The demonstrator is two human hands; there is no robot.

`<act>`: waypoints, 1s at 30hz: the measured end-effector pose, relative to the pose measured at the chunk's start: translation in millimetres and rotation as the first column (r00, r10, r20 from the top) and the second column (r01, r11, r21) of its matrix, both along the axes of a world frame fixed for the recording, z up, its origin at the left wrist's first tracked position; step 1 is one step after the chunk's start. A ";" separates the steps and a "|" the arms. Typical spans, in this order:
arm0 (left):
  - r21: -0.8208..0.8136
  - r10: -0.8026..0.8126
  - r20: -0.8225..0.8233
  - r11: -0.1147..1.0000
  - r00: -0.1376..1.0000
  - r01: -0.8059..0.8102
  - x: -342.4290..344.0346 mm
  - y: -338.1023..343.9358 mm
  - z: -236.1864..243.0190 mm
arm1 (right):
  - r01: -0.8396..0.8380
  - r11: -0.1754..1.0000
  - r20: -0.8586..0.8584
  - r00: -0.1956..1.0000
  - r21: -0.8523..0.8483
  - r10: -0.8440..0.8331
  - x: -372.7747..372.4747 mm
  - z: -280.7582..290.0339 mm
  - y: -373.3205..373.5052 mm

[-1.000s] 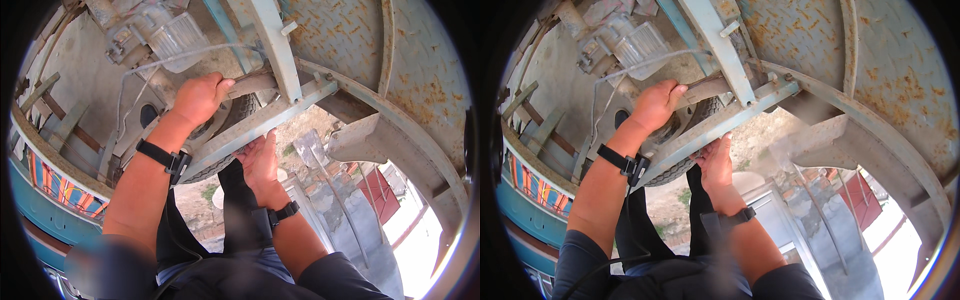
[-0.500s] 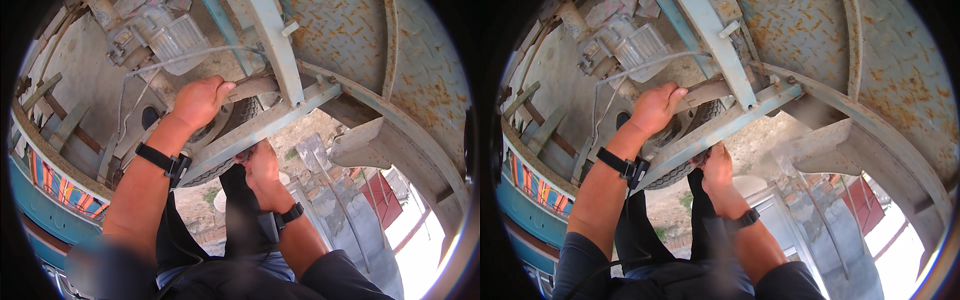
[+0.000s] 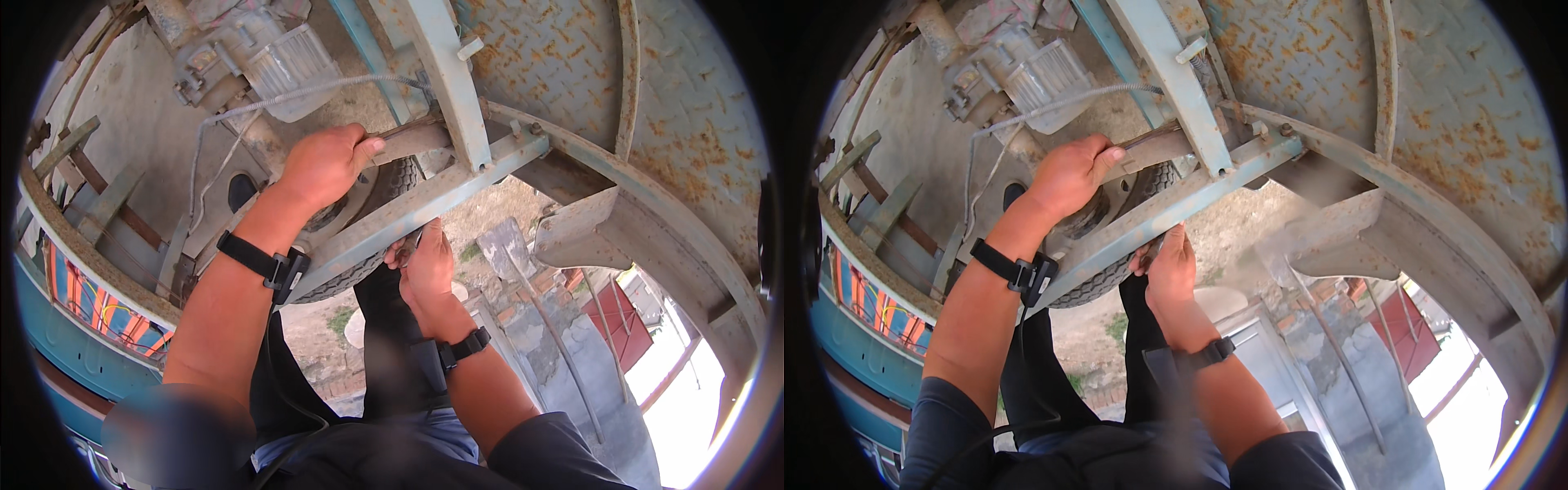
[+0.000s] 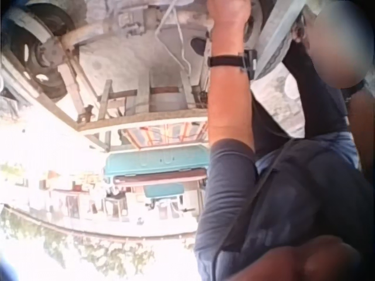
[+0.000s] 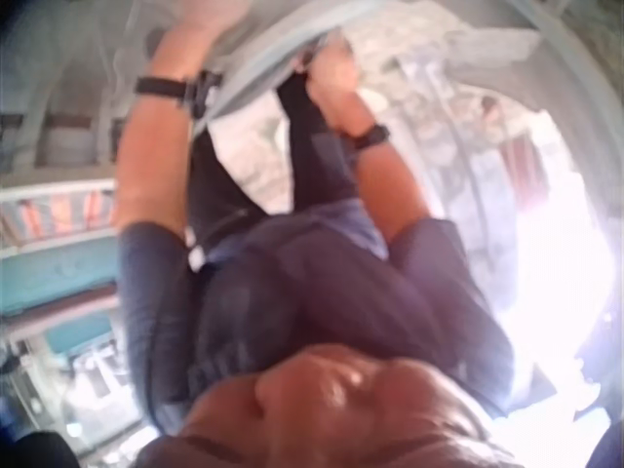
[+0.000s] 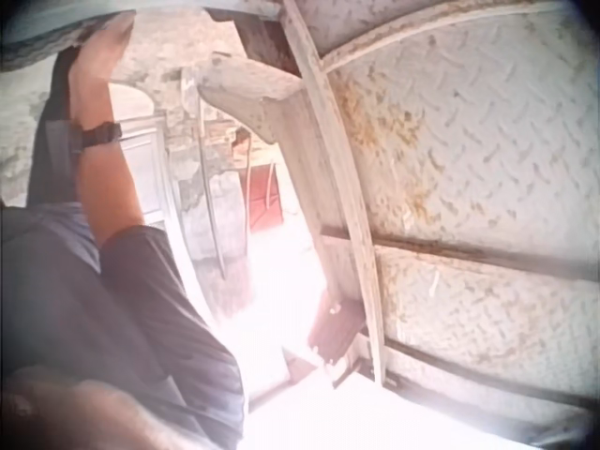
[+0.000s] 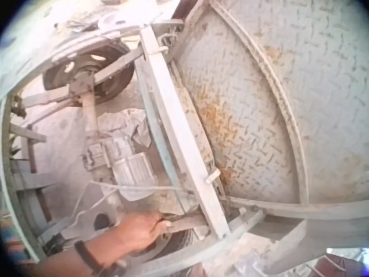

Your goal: The person uses a metal bar to adjust a bolt or linkage on the underside of a vehicle's chassis near the rear wheel. The hands repeatedly reposition the bar and apply leverage to the same fastener throughout the clip.

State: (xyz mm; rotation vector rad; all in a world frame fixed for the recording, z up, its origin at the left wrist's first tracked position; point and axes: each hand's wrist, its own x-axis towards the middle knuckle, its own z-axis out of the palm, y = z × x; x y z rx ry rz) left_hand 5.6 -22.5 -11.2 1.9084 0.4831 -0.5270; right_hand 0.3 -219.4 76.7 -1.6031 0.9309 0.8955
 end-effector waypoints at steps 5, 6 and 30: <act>-0.023 -0.031 0.002 0.999 1.000 0.031 0.0 4.7 3.6 | -0.011 0.999 0.054 0.998 -0.044 0.013 -4.5 -7.4 0.8; -0.032 -0.033 -0.013 0.999 0.999 0.033 1.4 5.2 6.9 | -0.016 0.999 0.053 0.998 -0.044 0.018 -4.6 -7.3 0.3; -0.010 -0.028 -0.188 1.000 0.982 0.027 -48.0 38.5 25.0 | 0.140 0.987 -0.054 0.988 -0.073 -0.144 -5.1 22.8 -21.4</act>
